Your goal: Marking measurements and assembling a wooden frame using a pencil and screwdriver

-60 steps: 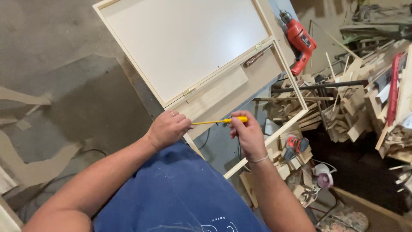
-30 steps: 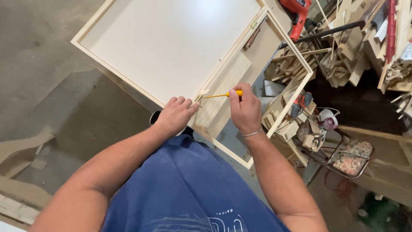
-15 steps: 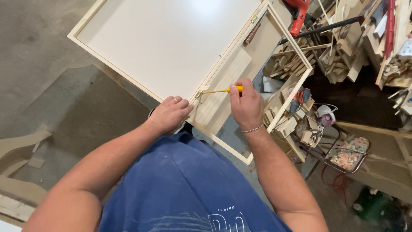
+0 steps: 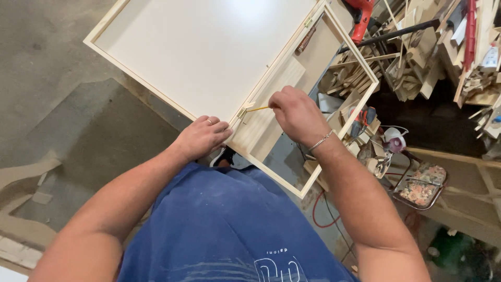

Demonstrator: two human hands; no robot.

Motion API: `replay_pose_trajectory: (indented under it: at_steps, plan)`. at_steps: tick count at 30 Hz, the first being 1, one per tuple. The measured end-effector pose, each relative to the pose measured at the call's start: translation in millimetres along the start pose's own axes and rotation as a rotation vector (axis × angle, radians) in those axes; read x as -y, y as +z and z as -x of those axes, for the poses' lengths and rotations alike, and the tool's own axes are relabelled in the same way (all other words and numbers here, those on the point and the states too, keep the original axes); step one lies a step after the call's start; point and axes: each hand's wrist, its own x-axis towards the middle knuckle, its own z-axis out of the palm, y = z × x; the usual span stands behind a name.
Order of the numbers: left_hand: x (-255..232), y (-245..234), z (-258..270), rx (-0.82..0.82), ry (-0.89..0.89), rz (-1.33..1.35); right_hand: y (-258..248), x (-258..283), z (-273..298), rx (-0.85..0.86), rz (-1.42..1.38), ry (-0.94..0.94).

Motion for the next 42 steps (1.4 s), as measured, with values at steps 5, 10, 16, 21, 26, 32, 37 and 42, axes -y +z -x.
replay_pose_trajectory:
  at_steps: [5,10,16,21,26,32,37,42]
  plan:
    - [5.8,15.6,7.8,0.003,-0.001,-0.043,-10.5,10.7,5.2,0.02,0.091,0.181]
    - [7.1,20.1,9.6,-0.043,0.006,-0.059,-0.8,0.4,-0.9,0.011,0.022,0.142]
    - [12.6,19.0,9.1,-0.014,0.034,-0.058,-16.0,9.4,3.3,-0.01,0.088,0.182]
    - [15.0,19.2,7.0,0.028,0.047,-0.021,-0.1,-8.5,-2.7,0.008,0.034,-0.068]
    - [18.4,19.5,6.6,0.044,0.062,-0.005,-15.6,8.3,1.5,0.005,0.059,0.115]
    - [15.4,9.5,2.3,0.038,0.061,0.007,-15.0,0.3,1.1,0.083,0.136,0.274]
    - [11.9,5.3,0.6,0.034,0.058,0.017,-0.4,-13.4,-0.2,0.022,0.119,0.197]
    - [10.6,3.7,0.6,0.071,0.041,0.0,8.7,-17.2,-0.1,-0.052,0.062,-0.029]
